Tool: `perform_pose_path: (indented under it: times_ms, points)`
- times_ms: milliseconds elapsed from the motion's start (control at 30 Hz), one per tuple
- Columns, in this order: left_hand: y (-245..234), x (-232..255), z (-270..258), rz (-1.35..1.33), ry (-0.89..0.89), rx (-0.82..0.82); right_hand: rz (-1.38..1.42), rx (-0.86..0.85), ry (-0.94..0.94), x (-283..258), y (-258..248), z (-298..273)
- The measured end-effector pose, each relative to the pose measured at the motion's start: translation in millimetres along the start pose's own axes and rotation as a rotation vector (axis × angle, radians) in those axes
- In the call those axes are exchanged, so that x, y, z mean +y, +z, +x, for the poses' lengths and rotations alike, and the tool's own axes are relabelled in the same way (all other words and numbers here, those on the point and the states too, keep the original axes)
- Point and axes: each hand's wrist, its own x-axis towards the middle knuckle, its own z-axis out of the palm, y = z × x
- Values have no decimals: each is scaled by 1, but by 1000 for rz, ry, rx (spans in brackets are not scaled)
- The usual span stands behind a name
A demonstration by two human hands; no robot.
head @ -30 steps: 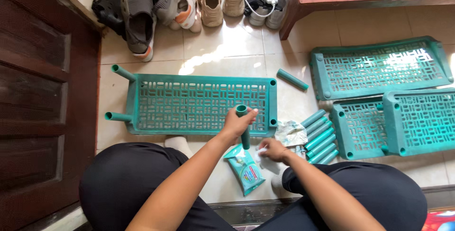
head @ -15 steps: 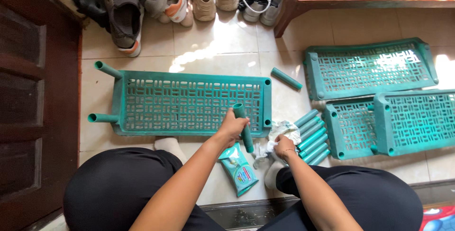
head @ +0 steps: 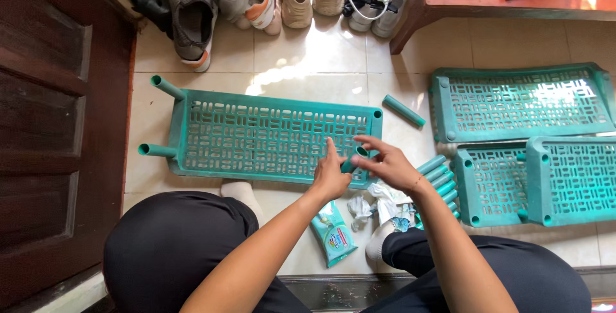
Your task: The person assembles a teal plastic stool by inserting cylindrical legs into the seat base and wiping the components with a cloth. They handle the seat and legs one at a time, cleaning each leg before insertion, and complete the assembly of one stool.
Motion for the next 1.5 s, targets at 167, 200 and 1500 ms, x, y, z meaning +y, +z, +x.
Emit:
perform_pose_path:
  times_ms: [167,200,1500]
  points:
    - [-3,14,-10,84,12,-100,-142,-57,-61,-5,4,-6]
    - [-3,15,-11,91,13,-87,-175,-42,-72,7,1,-2]
    - [-3,-34,13,-101,-137,6,-371,181,757,246,-13,164]
